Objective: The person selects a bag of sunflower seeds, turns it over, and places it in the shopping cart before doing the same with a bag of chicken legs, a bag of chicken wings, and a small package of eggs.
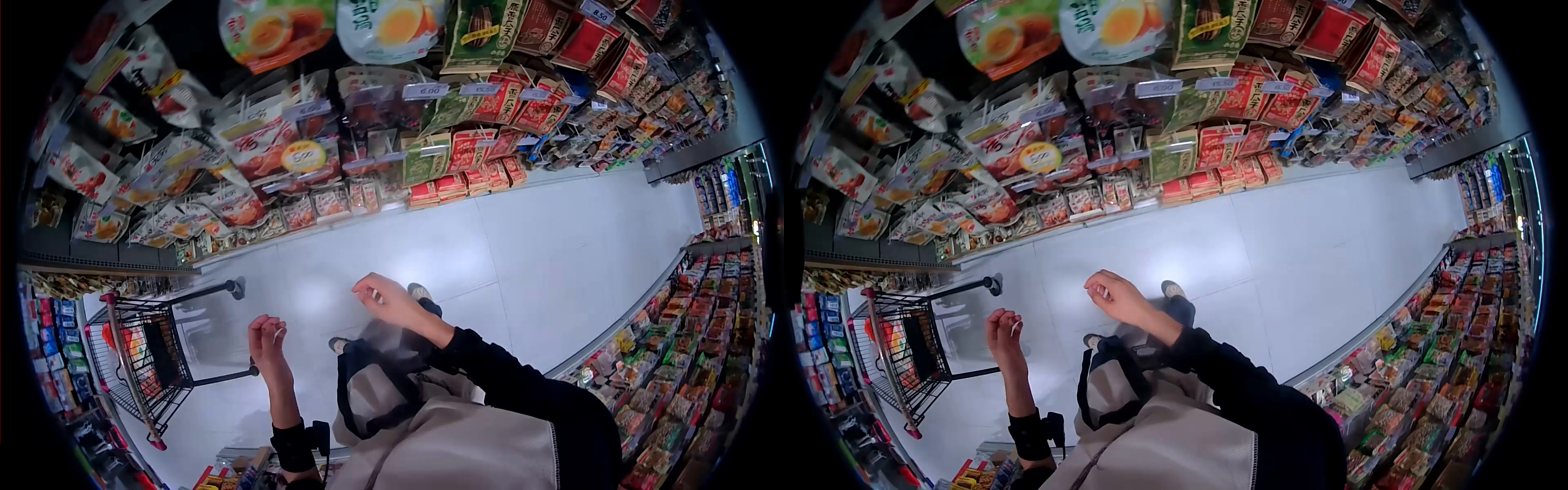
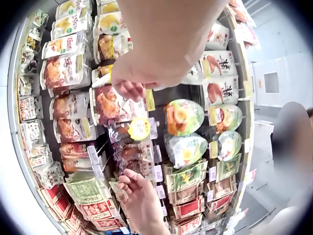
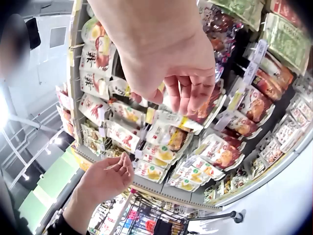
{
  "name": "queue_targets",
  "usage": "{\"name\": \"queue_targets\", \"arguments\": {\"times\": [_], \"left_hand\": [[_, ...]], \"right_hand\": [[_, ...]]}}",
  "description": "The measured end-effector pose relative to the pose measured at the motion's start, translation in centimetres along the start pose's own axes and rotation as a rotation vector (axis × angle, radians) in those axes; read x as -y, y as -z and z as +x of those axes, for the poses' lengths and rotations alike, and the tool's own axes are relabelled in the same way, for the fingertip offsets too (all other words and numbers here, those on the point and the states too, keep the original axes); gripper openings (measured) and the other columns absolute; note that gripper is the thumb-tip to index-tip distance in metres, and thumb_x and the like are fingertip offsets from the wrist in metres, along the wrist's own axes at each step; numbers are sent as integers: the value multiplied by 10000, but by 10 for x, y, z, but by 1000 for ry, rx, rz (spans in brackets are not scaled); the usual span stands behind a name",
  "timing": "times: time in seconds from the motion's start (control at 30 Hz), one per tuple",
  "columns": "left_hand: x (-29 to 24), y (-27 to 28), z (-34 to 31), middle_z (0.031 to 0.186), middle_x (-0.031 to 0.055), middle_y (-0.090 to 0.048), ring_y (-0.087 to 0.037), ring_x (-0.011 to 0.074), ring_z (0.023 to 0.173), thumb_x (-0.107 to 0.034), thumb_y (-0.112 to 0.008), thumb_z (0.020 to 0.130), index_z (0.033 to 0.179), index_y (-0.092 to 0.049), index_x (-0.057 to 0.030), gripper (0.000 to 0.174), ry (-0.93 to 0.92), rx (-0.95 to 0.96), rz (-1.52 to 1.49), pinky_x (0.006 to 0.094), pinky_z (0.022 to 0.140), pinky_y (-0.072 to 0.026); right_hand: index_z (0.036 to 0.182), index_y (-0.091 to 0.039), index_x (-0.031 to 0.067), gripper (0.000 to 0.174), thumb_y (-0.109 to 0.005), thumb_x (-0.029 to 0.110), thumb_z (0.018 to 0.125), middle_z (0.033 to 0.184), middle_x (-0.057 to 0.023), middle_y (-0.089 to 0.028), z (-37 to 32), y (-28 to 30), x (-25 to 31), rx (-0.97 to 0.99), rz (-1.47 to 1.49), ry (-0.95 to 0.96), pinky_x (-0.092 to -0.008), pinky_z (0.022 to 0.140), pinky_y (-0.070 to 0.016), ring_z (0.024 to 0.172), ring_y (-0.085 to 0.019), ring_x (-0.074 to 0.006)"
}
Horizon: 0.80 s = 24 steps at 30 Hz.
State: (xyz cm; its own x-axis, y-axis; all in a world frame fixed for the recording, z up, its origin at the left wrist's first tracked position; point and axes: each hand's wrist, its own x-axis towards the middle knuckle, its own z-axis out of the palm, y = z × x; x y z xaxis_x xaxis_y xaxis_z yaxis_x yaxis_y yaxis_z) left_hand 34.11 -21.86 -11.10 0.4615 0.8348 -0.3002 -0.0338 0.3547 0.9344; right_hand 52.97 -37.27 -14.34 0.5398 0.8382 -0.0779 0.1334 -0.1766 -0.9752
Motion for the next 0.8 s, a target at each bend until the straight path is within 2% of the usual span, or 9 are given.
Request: {"name": "queue_targets", "arguments": {"times": [0.23, 0.43, 0.6, 0.8], "left_hand": [[91, -168, 24, 860, 14, -555, -546, 124, 811, -142, -479, 855, 978, -490, -81, 138, 203, 80, 23, 265, 763, -419], [129, -261, 23, 859, 31, -541, -541, 131, 799, -134, -455, 869, 951, -488, -65, 113, 272, 99, 14, 280, 762, -430], [155, -285, 12, 866, 48, -537, -541, 151, 804, -161, -434, 886, 947, -482, -54, 132, 302, 109, 44, 291, 771, -419], [181, -287, -2, 856, 50, -534, -543, 152, 789, -154, -445, 883, 933, -484, -49, 122, 326, 105, 87, 290, 759, -428]], "right_hand": [[897, -542, 42, 124, -532, 45, 774, 825, -77, -535, 5, 155, -106, -97, -77, -150, -264, 603, -455, 693, -545, -189], [902, -544, 26, 128, -511, 46, 781, 858, -99, -562, 13, 237, -185, -168, -125, -283, -275, 631, -469, 723, -577, -208], [906, -545, 26, 128, -505, 44, 786, 848, -106, -568, 10, 243, -210, -203, -50, -305, -281, 628, -472, 723, -579, -207], [908, -537, 33, 129, -511, 22, 782, 821, -92, -541, -14, 214, -220, -169, 48, -307, -250, 623, -451, 705, -565, -179]]}}
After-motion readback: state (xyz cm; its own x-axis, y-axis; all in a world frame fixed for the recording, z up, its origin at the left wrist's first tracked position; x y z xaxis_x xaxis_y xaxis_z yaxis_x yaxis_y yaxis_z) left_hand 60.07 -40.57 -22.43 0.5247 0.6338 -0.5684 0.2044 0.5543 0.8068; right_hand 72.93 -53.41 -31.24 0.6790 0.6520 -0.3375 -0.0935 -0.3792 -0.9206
